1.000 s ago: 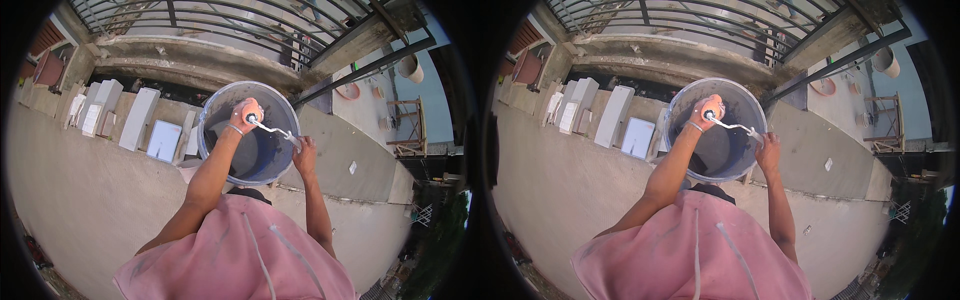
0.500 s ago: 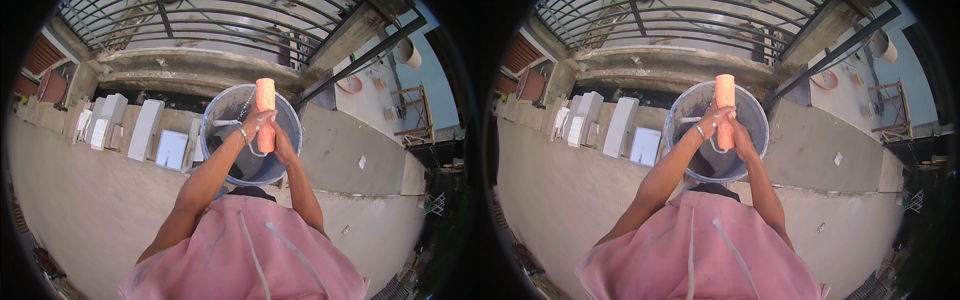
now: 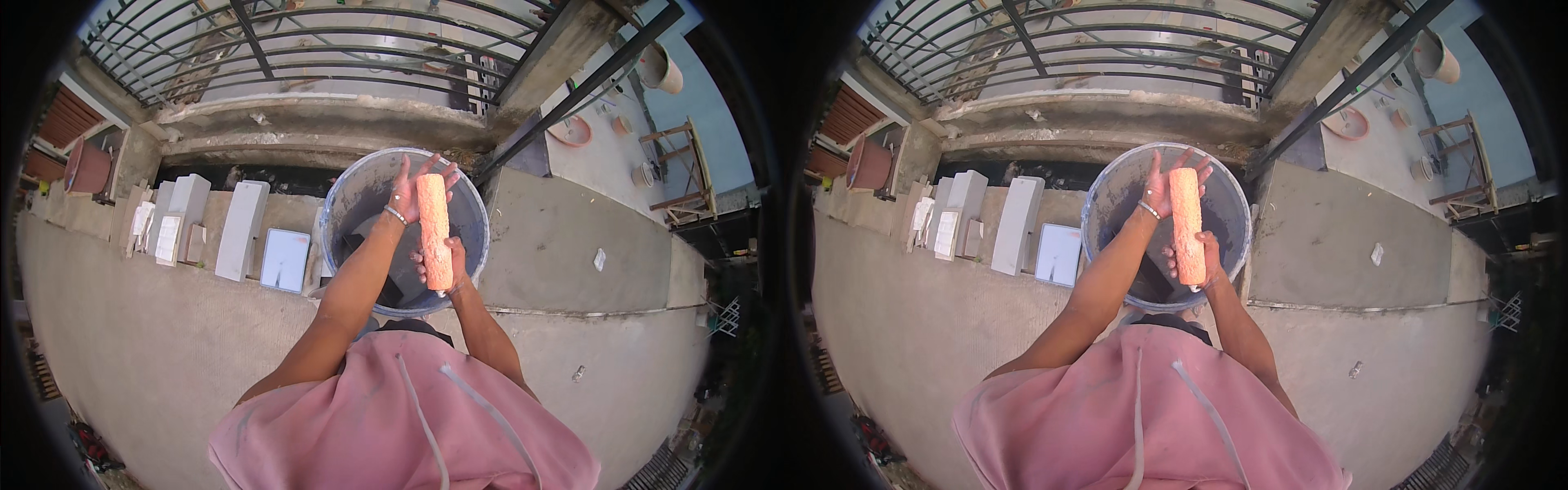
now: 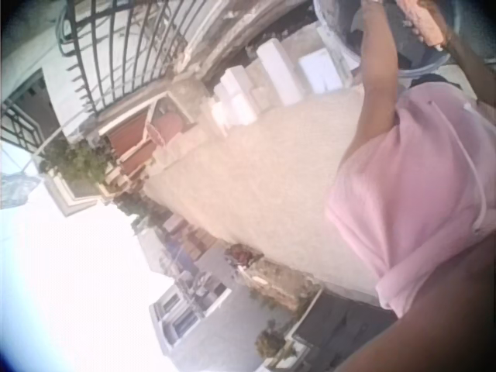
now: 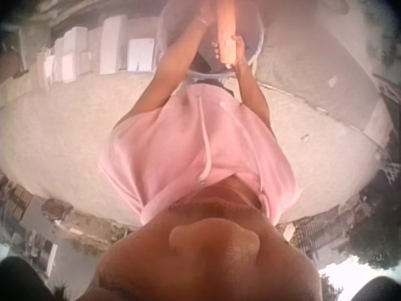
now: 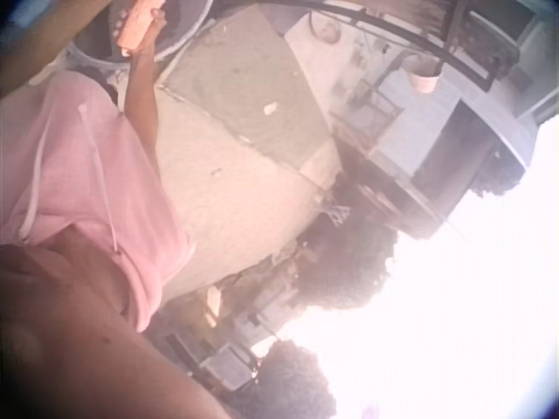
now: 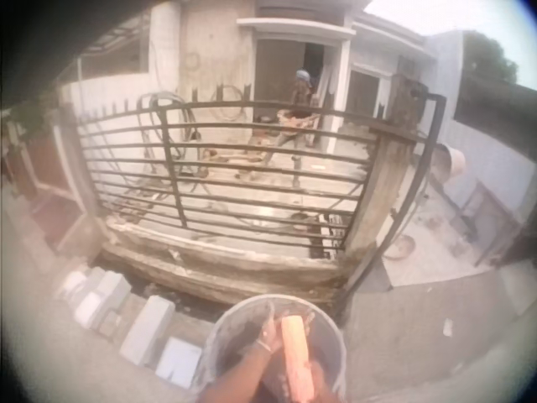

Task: The person repeatedly dips a paint roller into a bucket of paint and applies it to a metal gate. They also use a paintbrush to reach into the bucket and clean the roller. The task is performed outdoors in a residential area.

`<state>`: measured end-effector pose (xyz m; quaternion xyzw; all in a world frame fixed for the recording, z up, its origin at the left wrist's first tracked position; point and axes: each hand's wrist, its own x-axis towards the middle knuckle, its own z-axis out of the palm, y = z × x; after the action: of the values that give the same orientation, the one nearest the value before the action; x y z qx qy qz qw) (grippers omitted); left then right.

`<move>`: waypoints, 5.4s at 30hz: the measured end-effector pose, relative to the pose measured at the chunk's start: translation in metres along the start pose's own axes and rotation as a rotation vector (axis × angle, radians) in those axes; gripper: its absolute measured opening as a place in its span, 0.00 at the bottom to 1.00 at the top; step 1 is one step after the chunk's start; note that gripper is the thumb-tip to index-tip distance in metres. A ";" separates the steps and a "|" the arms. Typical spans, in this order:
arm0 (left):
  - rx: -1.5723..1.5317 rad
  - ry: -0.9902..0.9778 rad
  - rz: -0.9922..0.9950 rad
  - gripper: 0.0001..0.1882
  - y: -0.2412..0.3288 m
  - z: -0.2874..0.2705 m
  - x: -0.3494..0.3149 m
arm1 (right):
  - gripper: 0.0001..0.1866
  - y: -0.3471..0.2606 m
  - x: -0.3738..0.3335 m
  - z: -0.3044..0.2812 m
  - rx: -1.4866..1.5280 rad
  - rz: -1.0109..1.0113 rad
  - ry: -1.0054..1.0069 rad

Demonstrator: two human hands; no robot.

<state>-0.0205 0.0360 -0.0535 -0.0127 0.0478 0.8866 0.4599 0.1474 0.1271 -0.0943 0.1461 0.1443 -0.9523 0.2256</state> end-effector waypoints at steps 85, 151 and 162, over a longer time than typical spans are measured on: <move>1.564 0.948 0.773 0.07 0.005 0.024 0.005 | 0.29 0.000 0.049 0.086 -1.601 -0.653 0.900; 1.139 0.059 -0.058 0.12 -0.018 0.138 0.014 | 0.12 -0.220 0.042 0.196 -0.954 -0.867 0.389; 2.115 0.504 0.493 0.35 -0.038 0.110 0.009 | 0.27 -0.214 0.071 0.209 -1.421 -1.064 0.949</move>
<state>0.0079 0.0752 0.0531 0.2156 0.8719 0.4387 0.0277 -0.0587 0.2121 0.1174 0.2584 0.8004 -0.4659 -0.2749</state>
